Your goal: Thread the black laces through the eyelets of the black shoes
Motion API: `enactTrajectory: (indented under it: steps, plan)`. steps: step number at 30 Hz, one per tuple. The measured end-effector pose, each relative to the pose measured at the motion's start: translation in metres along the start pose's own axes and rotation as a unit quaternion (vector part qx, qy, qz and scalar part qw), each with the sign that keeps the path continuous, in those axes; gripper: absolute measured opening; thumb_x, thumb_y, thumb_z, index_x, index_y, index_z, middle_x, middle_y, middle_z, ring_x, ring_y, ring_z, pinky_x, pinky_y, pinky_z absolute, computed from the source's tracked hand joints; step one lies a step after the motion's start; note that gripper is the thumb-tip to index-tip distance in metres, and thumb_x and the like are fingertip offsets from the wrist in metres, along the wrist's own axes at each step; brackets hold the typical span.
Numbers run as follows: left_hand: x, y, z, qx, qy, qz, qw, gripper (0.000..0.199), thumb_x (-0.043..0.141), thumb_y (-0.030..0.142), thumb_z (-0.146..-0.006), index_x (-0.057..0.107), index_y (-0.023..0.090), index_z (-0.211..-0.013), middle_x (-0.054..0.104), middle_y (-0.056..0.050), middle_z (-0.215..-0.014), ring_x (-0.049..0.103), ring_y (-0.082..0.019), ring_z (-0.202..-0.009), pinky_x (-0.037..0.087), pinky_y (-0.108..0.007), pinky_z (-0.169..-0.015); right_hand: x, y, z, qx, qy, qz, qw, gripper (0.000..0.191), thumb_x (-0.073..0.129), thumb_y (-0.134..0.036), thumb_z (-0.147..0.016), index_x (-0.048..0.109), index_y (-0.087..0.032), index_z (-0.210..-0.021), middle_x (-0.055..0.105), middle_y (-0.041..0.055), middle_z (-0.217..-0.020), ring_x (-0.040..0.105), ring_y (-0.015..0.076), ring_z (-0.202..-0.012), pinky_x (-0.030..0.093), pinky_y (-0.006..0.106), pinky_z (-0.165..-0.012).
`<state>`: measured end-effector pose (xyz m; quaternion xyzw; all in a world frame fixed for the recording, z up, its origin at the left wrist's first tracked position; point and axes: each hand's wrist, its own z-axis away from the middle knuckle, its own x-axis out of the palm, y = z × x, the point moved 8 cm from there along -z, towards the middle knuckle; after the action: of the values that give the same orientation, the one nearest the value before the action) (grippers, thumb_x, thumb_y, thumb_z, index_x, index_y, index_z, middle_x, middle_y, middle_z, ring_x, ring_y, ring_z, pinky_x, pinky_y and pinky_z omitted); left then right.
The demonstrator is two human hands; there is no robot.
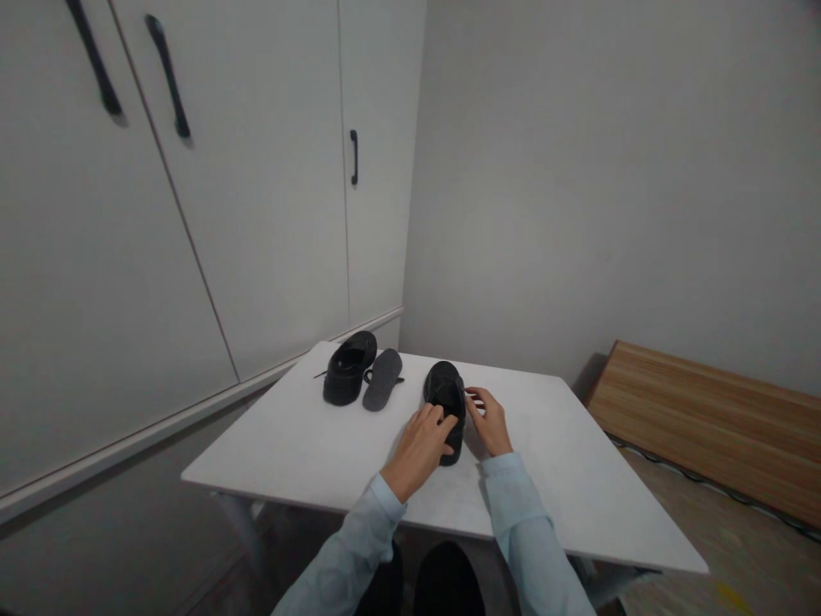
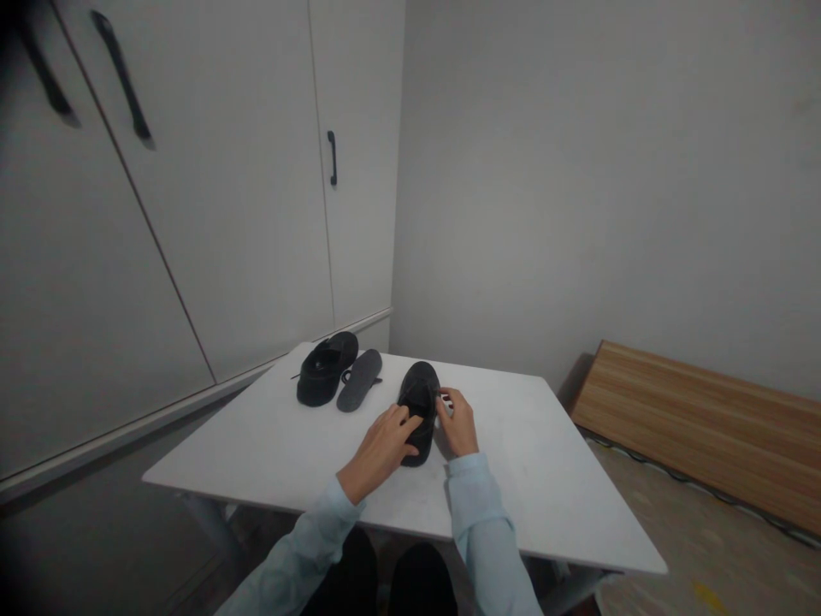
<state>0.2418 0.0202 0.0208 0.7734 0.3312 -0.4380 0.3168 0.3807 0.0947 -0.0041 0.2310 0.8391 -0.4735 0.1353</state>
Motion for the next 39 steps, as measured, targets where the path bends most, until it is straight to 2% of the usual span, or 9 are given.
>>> enactTrajectory:
  steps: [5,11,14,18,23,26,29,33,39]
  plan:
    - [-0.002,0.007,0.002,0.007,0.002,0.008,1.000,0.035,0.071,0.024,-0.073,0.052,0.022,-0.102,0.053,-0.003,-0.098,0.049,-0.022,-0.096,0.042,-0.034,-0.080,0.000,-0.012,0.002,-0.009,-0.015,-0.039,0.999,0.036,0.046,-0.041,-0.085,0.056,-0.019,-0.113,0.058,0.0114,-0.117,0.056,0.0226,-0.103,0.050,0.035,-0.080]
    - [-0.001,0.012,0.000,0.014,-0.015,0.000,1.000,0.040,0.073,0.029,-0.072,0.053,0.022,-0.105,0.057,-0.004,-0.101,0.051,-0.025,-0.100,0.042,-0.037,-0.081,0.002,-0.025,0.005,-0.061,-0.045,-0.046,0.996,0.041,0.049,-0.035,-0.084,0.050,-0.022,-0.123,0.048,0.0105,-0.133,0.043,0.0242,-0.124,0.043,0.039,-0.095]
    - [-0.005,0.012,-0.002,0.029,-0.035,0.010,0.999,0.036,0.071,0.032,-0.073,0.056,0.021,-0.104,0.059,-0.005,-0.100,0.053,-0.025,-0.099,0.043,-0.037,-0.080,0.003,-0.025,0.006,-0.065,-0.055,-0.058,0.995,0.043,0.048,-0.033,-0.085,0.048,-0.022,-0.126,0.043,0.0101,-0.139,0.040,0.0241,-0.128,0.040,0.040,-0.099]
    - [-0.017,0.006,-0.012,0.052,-0.069,0.074,0.994,0.030,0.065,0.039,-0.078,0.061,0.019,-0.100,0.064,-0.006,-0.093,0.058,-0.022,-0.090,0.044,-0.031,-0.075,0.006,-0.024,0.006,-0.062,-0.070,-0.074,0.993,0.040,0.048,-0.033,-0.085,0.051,-0.022,-0.123,0.046,0.0098,-0.137,0.041,0.0240,-0.128,0.038,0.040,-0.101]
    - [-0.049,-0.024,-0.037,-0.006,-0.021,0.114,0.993,0.023,0.056,0.039,-0.085,0.063,0.020,-0.096,0.066,-0.003,-0.088,0.060,-0.017,-0.082,0.044,-0.027,-0.075,0.007,-0.020,0.006,-0.066,-0.067,-0.097,0.991,0.043,0.051,-0.033,-0.083,0.049,-0.021,-0.124,0.047,0.0107,-0.135,0.043,0.0255,-0.126,0.038,0.042,-0.101]
    - [-0.067,-0.050,-0.047,-0.063,0.035,0.081,0.994,0.022,0.052,0.037,-0.087,0.063,0.020,-0.096,0.066,-0.004,-0.090,0.061,-0.017,-0.086,0.044,-0.026,-0.078,0.007,-0.018,0.005,-0.064,-0.064,-0.107,0.990,0.042,0.053,-0.032,-0.082,0.050,-0.023,-0.122,0.048,0.0104,-0.135,0.043,0.0263,-0.126,0.038,0.044,-0.101]
    - [-0.074,-0.078,-0.051,-0.130,0.066,0.021,0.989,0.021,0.048,0.032,-0.089,0.062,0.018,-0.097,0.066,-0.005,-0.091,0.061,-0.017,-0.086,0.044,-0.025,-0.074,0.006,-0.017,0.005,-0.059,-0.061,-0.118,0.989,0.040,0.054,-0.030,-0.081,0.051,-0.023,-0.120,0.049,0.0098,-0.134,0.044,0.0264,-0.125,0.037,0.044,-0.102]
    - [-0.066,-0.107,-0.046,-0.195,0.076,-0.043,0.977,0.021,0.042,0.027,-0.091,0.059,0.019,-0.102,0.063,-0.008,-0.101,0.060,-0.018,-0.092,0.044,-0.025,-0.076,0.006,-0.016,0.005,-0.058,-0.060,-0.123,0.989,0.040,0.055,-0.030,-0.081,0.052,-0.024,-0.120,0.050,0.0094,-0.133,0.044,0.0266,-0.125,0.037,0.045,-0.102]
    - [-0.023,-0.133,-0.033,-0.230,0.009,-0.096,0.968,0.025,0.048,0.029,-0.088,0.053,0.018,-0.110,0.058,-0.011,-0.108,0.058,-0.022,-0.098,0.047,-0.030,-0.078,0.005,-0.017,0.005,-0.050,-0.061,-0.123,0.989,0.039,0.055,-0.029,-0.080,0.053,-0.024,-0.118,0.050,0.0091,-0.133,0.045,0.0265,-0.124,0.037,0.045,-0.101]
